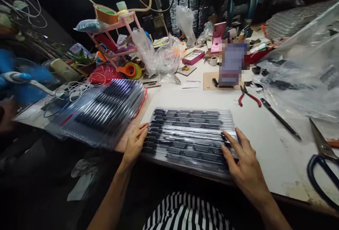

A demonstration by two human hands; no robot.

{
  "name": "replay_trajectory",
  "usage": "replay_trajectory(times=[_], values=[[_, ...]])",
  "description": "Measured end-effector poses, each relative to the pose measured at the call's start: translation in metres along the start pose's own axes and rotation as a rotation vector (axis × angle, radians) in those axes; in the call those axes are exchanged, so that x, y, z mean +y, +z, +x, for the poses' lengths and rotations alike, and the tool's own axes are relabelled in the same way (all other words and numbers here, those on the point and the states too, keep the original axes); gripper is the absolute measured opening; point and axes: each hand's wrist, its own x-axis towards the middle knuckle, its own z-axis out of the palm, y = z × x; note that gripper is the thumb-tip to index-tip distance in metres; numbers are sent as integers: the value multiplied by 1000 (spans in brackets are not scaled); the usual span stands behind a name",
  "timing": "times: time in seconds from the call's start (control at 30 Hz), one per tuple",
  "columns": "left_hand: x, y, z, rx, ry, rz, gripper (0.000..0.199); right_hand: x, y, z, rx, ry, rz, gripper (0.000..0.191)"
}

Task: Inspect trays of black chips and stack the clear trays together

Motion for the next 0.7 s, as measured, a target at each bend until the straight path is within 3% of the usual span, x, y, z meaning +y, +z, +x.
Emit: replay_trajectory(times=[0.13, 0.23, 0.5, 0.6, 0.7], values=[[4, -7, -2, -25, 12, -76, 37, -10, -11, -3, 11, 93, 118, 44], [7, -10, -2, -42, 46, -14, 37, -13, -16, -1, 37, 118, 128, 42], [22, 9, -5, -151, 150, 173, 33, 24, -26, 3, 31, 131, -4, 46], [33, 9, -8, -121, 116, -37, 32, 18, -35, 1, 85, 150, 36, 41], [49, -4, -9, 18, -20, -522, 46, -7, -48, 1, 176, 45, 293, 40]])
